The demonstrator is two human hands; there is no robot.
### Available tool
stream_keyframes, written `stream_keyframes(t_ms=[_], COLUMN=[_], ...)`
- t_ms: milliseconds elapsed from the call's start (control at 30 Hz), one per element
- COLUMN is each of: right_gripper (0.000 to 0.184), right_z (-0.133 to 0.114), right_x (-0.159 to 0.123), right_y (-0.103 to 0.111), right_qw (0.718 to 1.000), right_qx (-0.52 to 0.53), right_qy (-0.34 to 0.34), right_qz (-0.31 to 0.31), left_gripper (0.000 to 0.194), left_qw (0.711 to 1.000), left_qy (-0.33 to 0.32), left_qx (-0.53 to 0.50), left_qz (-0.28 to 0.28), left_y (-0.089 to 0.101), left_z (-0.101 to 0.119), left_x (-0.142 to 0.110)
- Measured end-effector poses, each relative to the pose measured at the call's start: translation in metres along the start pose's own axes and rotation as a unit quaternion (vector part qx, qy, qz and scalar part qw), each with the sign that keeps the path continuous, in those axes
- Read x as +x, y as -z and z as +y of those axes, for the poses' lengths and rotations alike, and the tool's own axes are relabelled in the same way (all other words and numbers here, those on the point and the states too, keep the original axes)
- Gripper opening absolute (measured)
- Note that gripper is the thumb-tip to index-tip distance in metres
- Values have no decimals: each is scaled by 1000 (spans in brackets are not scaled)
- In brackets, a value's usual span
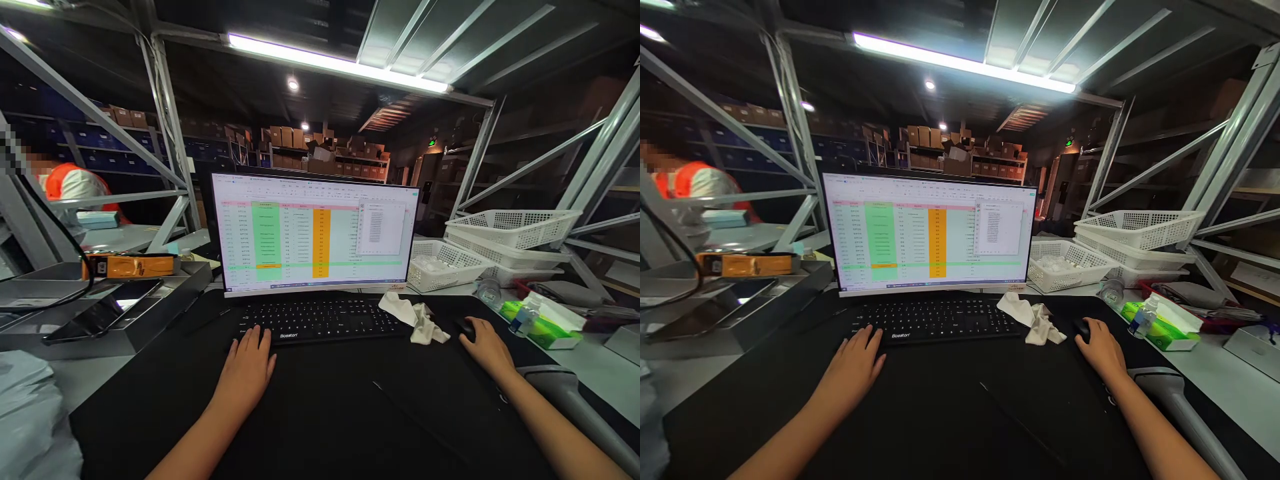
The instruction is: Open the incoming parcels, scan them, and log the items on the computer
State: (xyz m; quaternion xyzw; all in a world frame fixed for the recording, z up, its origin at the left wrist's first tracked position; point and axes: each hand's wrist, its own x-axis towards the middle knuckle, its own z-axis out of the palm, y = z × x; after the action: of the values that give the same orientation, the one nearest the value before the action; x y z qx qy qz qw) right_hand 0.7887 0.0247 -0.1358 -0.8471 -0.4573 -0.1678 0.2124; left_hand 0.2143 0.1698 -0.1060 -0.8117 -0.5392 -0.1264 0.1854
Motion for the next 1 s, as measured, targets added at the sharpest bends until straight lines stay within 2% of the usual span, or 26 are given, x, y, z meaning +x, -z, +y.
stream_keyframes(t_ms=[233,1000], right_gripper=[49,52], right_z=[0,3], right_x=[1,3], right_y=[-2,-6], right_qw=[1000,999], right_qx=[-1,18], right_qy=[-5,13], right_qz=[7,28], left_gripper=[52,52], left_qw=[1000,1000], left_qy=[3,5], left_qx=[-10,18], left_qz=[14,-3], left_y=[0,-1], left_z=[0,1], left_x=[0,0])
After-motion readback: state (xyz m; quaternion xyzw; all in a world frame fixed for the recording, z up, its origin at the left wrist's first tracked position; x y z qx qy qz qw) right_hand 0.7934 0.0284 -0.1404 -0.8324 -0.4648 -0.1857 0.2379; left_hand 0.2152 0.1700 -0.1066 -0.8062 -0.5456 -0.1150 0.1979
